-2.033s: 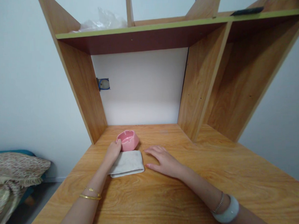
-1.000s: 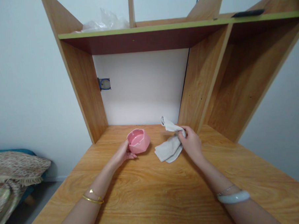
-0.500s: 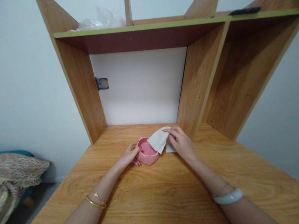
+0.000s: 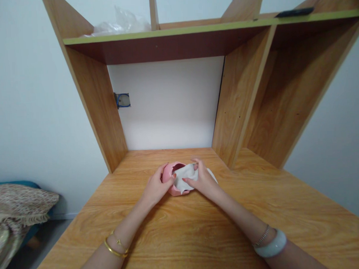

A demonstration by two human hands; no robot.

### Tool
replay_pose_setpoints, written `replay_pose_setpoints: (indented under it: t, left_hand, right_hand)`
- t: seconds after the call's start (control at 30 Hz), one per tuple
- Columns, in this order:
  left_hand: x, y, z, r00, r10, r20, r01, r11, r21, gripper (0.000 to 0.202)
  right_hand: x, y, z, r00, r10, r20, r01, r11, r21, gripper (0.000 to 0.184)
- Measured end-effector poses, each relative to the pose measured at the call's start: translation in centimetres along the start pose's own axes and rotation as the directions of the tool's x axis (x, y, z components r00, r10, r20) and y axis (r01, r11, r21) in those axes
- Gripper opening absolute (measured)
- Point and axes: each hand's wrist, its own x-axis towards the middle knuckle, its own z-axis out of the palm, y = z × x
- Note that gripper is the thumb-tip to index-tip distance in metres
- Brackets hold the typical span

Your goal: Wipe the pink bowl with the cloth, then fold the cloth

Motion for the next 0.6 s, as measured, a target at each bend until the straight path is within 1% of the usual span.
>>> replay_pose_setpoints:
  t: [0.03,0.1,0.23,0.3,0.37,0.5,0.6]
  left_hand:
    - [-0.1,0.4,0.0,1.000,-0.002,-0.005,0.002,1.000,0.022,0.050]
    - [-0.4,1.2,-0.1,1.000,0.017,-0.009,-0.016,0.998,0.056,0.052]
    - [-0.8,2.3,0.1,0.989,0.133,0.058,-0.141,0.978,0.152,0.056]
    - [-0.8,2.5,0.3,0.982,0.166,0.088,-0.181,0.961,0.208,0.056]
    - [-0.8,2.5,0.4,0.980,0.175,0.097,-0.194,0.949,0.250,0.057]
    - [-0.8,2.4,0.5,0.981,0.166,0.096,-0.187,0.940,0.286,0.055]
    - [-0.9,2.4,0.4,0.977,0.184,0.107,-0.208,0.931,0.300,0.056]
  right_hand:
    - [0.0,0.1,0.3,1.000,0.010,0.001,-0.010,1.000,0.017,0.067]
    - [0.0,0.2,0.9,1.000,0.019,0.000,-0.019,1.000,0.014,0.071]
    - [0.0,0.3,1.4,0.998,0.056,-0.004,-0.056,0.997,-0.049,0.062]
    - [0.1,0.1,1.2,0.997,0.073,-0.007,-0.073,0.994,-0.086,0.058]
    - [0.1,-0.4,0.5,0.998,0.063,-0.013,-0.064,0.988,-0.138,0.056]
    - [0.1,-1.7,-0.9,1.000,-0.010,-0.006,0.008,0.958,-0.287,0.056]
    - [0.1,-2.5,-1.5,0.997,-0.077,-0.012,0.067,0.925,-0.373,0.058]
